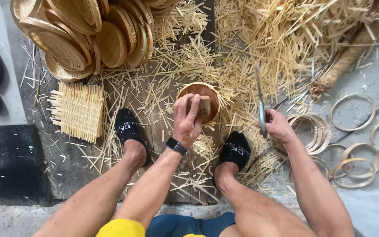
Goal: The person sits on the floor assembling a round bamboo basket. They weave and adjust bamboo strips into a woven mat, fit the mat into a bamboo ring, trim excess strips with scissors, and press the woven piece into a round wooden form to shape it.
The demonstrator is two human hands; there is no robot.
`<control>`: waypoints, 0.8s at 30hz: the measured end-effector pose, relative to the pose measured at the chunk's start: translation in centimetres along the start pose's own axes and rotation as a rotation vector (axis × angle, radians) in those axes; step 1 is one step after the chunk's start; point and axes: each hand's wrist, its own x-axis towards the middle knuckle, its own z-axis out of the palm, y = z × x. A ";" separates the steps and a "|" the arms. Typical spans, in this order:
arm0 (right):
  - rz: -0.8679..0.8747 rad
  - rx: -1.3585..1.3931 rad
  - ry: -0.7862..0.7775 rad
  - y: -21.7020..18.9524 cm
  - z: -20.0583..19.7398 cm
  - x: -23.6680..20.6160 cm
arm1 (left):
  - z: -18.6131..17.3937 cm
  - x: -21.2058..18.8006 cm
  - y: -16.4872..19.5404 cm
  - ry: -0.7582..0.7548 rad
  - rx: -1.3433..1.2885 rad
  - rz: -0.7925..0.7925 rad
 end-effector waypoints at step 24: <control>-0.725 -1.138 0.535 -1.7 6.9 -3.0 | 0.9 -1.0 -0.6 -0.080 0.056 -0.092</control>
